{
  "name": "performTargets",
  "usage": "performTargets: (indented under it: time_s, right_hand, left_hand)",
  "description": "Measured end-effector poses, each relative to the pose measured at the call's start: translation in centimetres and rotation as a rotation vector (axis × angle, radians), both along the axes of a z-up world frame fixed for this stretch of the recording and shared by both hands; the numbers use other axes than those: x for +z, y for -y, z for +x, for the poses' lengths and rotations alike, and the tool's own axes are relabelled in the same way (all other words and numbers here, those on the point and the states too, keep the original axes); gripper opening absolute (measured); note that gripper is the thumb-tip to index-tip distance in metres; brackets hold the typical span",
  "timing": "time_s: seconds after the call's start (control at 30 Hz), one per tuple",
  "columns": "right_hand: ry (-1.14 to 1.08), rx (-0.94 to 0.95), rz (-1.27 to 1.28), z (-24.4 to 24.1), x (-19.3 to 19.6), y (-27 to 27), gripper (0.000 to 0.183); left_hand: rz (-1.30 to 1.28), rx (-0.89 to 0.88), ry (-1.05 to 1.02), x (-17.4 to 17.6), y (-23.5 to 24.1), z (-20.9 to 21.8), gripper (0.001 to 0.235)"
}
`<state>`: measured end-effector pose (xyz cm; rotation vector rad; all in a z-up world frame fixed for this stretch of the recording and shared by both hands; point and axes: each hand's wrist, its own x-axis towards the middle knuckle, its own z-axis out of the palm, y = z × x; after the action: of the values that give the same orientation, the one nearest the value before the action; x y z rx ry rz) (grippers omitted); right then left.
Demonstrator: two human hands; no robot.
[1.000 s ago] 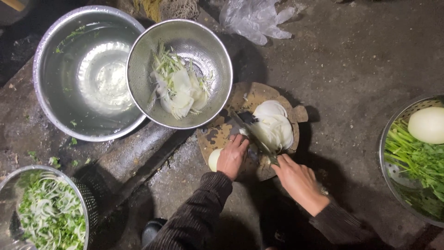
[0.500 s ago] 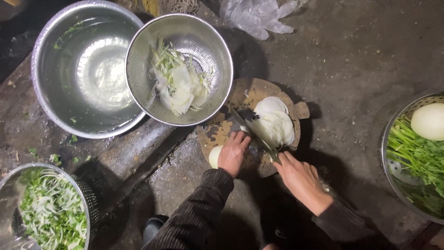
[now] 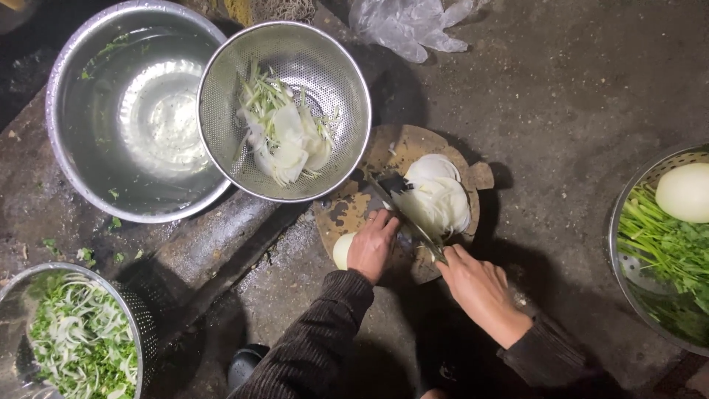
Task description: Slicing onions with a cleaver on a wooden board and placing them in a bowl
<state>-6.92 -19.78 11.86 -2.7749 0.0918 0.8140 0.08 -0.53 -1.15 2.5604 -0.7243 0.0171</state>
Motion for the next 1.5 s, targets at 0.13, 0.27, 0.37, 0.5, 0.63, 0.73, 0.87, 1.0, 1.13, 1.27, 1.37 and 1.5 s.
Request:
performTargets:
  time_s: [0.13,0.27,0.37,0.5,0.63,0.73,0.87,1.0,1.13,1.27,1.37,1.5]
  right_hand:
    - [0.05,0.002,0.029,1.1,-2.5,-0.8,0.042]
    - [0.034,-0.021,0.069,1.5,-1.9,-0.7,0.044]
    - [-0.036,-0.03,0.035,0.6,-0.1,-0.7,0.048]
    - [-0.081,-0.092,0.027,1.1,0.6,-1.0,0.05]
    - [-0.065,-0.205,0.161,3.0,-0.2,-2.3,0.049]
    - [-0.068,-0.155,0.116,2.0,-1.1,-1.1,0.048]
    - [-0.099,-0.084,0.026,0.8,0.4,-0.6,0.048]
    - [-0.038,-0.069,0.072,1.0,-3.5,-1.3,0.041]
    - [-0.008,-0.123,0.114,1.3,-4.5,-0.7,0.045]
    - [-0.02,-0.075,0.088,0.6,-1.2,-0.3,0.05]
    - [-0.025,-0.088,0.079,-0.4,-1.2,0.5,0.047]
    - [-0.009,-0.074,0.089,-0.4,-1.4,0.1,0.043]
  left_hand:
    - [0.004,-0.001,0.012,0.7,0.1,0.2,0.008]
    - [0.002,-0.002,-0.004,1.0,0.0,0.3,0.007]
    - [0.0,-0.01,-0.043,1.7,-0.4,-0.1,0.007]
    - [0.013,-0.005,-0.052,1.4,0.0,0.3,0.005]
    - [0.029,-0.001,-0.049,1.7,0.1,0.3,0.007]
    - [0.026,0.01,-0.049,0.6,0.0,0.4,0.005]
    - [0.002,0.023,-0.066,0.0,0.1,0.0,0.006]
    - [0.011,0.032,-0.07,0.1,0.0,-0.2,0.007]
    - [0.003,0.028,-0.056,0.2,0.1,-0.2,0.006]
    - [-0.01,0.034,-0.069,-0.5,-0.3,-0.3,0.008]
    - [-0.007,0.037,-0.064,-0.9,0.0,-0.1,0.008]
    - [0.017,0.044,-0.049,-0.1,-0.1,-0.1,0.007]
